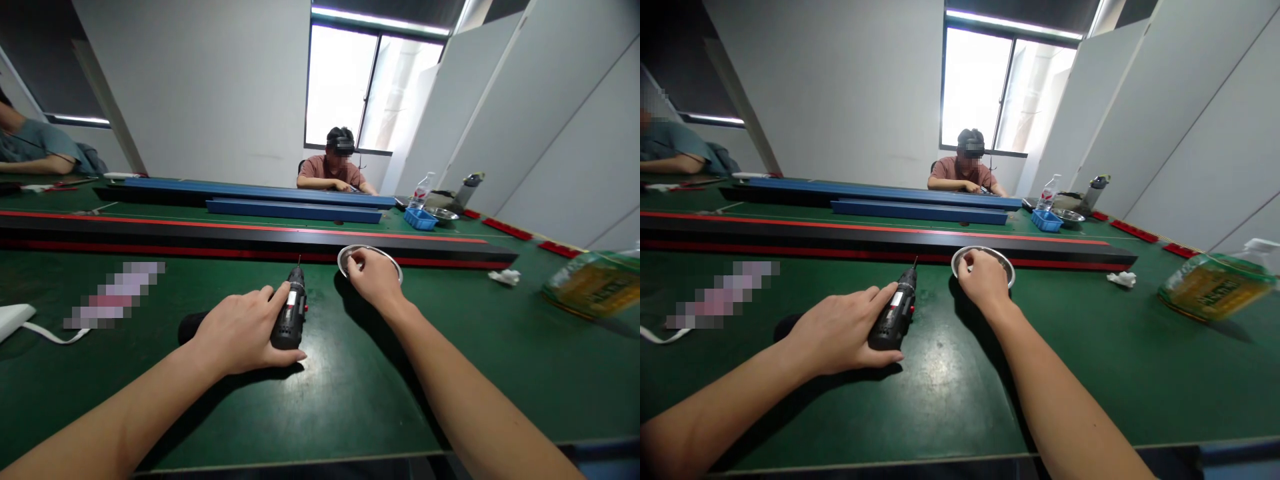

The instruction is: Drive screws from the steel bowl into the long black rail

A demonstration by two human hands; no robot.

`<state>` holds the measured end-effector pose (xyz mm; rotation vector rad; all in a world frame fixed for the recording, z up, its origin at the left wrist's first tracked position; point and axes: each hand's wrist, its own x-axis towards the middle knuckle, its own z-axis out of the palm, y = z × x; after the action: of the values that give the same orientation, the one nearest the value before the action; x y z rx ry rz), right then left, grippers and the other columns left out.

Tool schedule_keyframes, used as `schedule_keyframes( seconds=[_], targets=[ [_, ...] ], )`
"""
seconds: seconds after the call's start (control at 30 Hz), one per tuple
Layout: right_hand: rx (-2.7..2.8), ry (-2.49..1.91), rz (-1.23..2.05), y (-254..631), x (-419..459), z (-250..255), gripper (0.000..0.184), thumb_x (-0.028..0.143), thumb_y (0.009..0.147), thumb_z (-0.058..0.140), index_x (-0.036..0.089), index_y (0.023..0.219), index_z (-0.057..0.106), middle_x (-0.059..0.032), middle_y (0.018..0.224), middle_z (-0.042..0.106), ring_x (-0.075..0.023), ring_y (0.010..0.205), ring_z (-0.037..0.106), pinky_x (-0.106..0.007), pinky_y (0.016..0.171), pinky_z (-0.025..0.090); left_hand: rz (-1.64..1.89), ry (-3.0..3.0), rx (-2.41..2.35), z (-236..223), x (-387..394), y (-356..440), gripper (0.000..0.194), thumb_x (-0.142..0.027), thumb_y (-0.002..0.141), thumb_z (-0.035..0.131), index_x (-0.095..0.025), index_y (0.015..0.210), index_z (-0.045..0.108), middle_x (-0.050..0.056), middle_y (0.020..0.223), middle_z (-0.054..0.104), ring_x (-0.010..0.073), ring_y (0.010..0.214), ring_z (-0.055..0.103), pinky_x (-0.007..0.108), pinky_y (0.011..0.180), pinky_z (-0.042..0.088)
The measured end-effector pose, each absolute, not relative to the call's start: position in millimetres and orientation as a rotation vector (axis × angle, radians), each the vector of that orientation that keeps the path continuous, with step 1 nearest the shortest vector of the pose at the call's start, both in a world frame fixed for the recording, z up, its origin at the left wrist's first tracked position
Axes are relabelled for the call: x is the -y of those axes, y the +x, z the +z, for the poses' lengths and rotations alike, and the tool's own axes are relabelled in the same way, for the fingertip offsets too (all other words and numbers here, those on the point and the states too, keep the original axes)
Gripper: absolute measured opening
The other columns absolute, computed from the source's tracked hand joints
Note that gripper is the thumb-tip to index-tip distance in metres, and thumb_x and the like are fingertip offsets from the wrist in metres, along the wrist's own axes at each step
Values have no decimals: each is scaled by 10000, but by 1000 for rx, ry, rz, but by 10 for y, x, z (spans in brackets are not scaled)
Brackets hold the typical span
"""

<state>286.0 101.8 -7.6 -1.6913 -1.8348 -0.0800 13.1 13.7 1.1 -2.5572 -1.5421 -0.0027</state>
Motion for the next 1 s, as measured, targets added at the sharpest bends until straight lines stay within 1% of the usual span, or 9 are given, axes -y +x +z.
schedule_keyframes(
  seconds=[0.13,0.27,0.37,0.53,0.63,0.83,1.0],
  targets=[
    [1832,-1856,-109,2999,-1112,-61,319,345,992,558,203,1111,817,-122,1139,811,-287,1027,745,-343,882,514,7,-2536,1535,-10,-129,123,1118,-951,808,443,-175,1610,366,154,1138,725,365,963,749,424,733,574],
    [1888,-1929,-47,2994,-1130,-84,352,384,992,547,209,1117,825,-133,1170,807,-303,1078,743,-363,937,518,25,-2521,1512,-23,-122,119,1139,-953,822,412,-157,1635,354,170,1147,725,370,951,753,436,734,578],
    [1876,-1970,21,2992,-1135,-108,377,414,1000,526,229,1151,818,-126,1198,803,-310,1096,742,-380,950,524,26,-2524,1507,-31,-125,114,1137,-950,829,404,-155,1642,359,175,1147,725,376,937,755,451,729,584],
    [1910,-2015,99,2992,-1130,-96,376,341,956,542,233,1209,800,-132,1247,791,-321,1111,744,-383,923,533,12,-2530,1518,-45,-142,115,1144,-945,826,422,-155,1650,355,176,1158,728,389,952,760,473,742,598],
    [1937,-2038,148,2991,-1129,-83,359,314,913,584,240,1180,811,-129,1223,797,-326,1097,747,-372,888,538,8,-2535,1525,-53,-145,116,1151,-947,822,427,-154,1652,350,173,1155,730,394,959,759,486,748,605],
    [1916,-2042,244,3015,-1162,-107,325,384,858,710,260,1132,830,-103,1148,816,-310,1047,758,-353,865,539,10,-2542,1537,-46,-137,110,1152,-950,823,418,-157,1655,342,169,1156,725,388,946,751,498,751,604],
    [1925,-2018,264,3023,-1167,-119,230,344,871,722,252,1041,848,-104,1046,823,-284,987,765,-330,824,533,9,-2556,1532,-26,-132,110,1148,-953,826,400,-164,1658,334,173,1157,723,389,938,748,491,744,596]
  ],
)
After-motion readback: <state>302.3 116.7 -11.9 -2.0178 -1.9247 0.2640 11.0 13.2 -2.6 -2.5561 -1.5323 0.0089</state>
